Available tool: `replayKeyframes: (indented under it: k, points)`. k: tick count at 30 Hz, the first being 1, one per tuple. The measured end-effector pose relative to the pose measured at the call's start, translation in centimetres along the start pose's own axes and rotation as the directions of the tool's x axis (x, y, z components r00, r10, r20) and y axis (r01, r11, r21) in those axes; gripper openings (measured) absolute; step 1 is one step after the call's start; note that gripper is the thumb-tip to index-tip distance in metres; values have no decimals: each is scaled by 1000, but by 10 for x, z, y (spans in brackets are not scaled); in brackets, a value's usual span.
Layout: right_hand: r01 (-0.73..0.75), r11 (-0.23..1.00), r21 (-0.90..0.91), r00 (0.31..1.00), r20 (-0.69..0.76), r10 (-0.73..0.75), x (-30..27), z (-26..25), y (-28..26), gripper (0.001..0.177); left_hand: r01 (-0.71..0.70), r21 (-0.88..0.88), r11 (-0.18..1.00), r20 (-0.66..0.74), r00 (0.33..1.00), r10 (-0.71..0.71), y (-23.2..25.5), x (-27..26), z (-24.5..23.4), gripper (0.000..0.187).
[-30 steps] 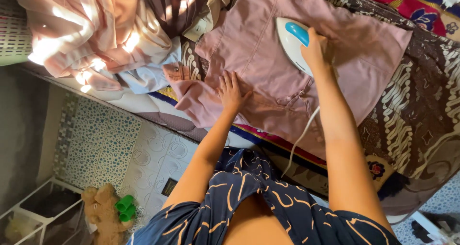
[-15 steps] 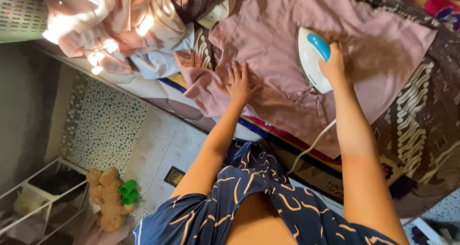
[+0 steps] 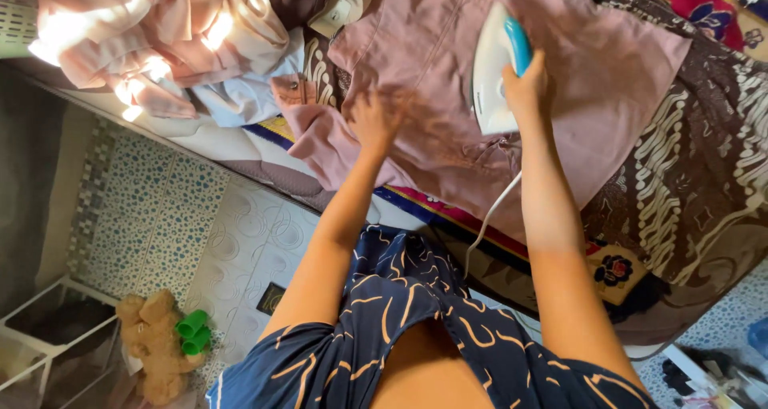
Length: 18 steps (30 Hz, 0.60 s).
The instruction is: The recorder irons a pink garment on a bed/padded surface using a handheld iron.
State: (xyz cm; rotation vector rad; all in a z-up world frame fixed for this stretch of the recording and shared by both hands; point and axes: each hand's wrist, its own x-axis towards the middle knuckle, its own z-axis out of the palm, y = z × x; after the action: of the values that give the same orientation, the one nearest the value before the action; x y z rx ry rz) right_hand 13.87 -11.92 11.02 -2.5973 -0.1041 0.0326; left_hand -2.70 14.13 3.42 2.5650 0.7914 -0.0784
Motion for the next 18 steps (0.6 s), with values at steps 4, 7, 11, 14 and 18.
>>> replayKeyframes:
  k: [4, 7, 11, 14, 18]
  points:
    - [-246, 969, 24, 969, 25, 246, -57, -4, 32, 47, 68, -37, 997, -338, 938, -76, -8, 54, -27, 99]
    - [-301, 951, -76, 953, -2, 302, -84, 10, 50, 48, 252, -208, 945, -280, 911, -304, -4, 96, -46, 109]
    - [-338, 940, -55, 939, 41, 340, -83, 27, 51, 42, 339, -58, 939, 6, 941, -339, -32, 126, -26, 57]
    - [-325, 946, 7, 945, 22, 325, -62, 43, 34, 42, 211, -360, 909, -46, 969, -243, -64, 135, -1, 40]
    - [-266, 964, 32, 964, 18, 265, -60, 64, 18, 44, 230, -571, 788, -13, 957, -289, -92, 141, 14, 33]
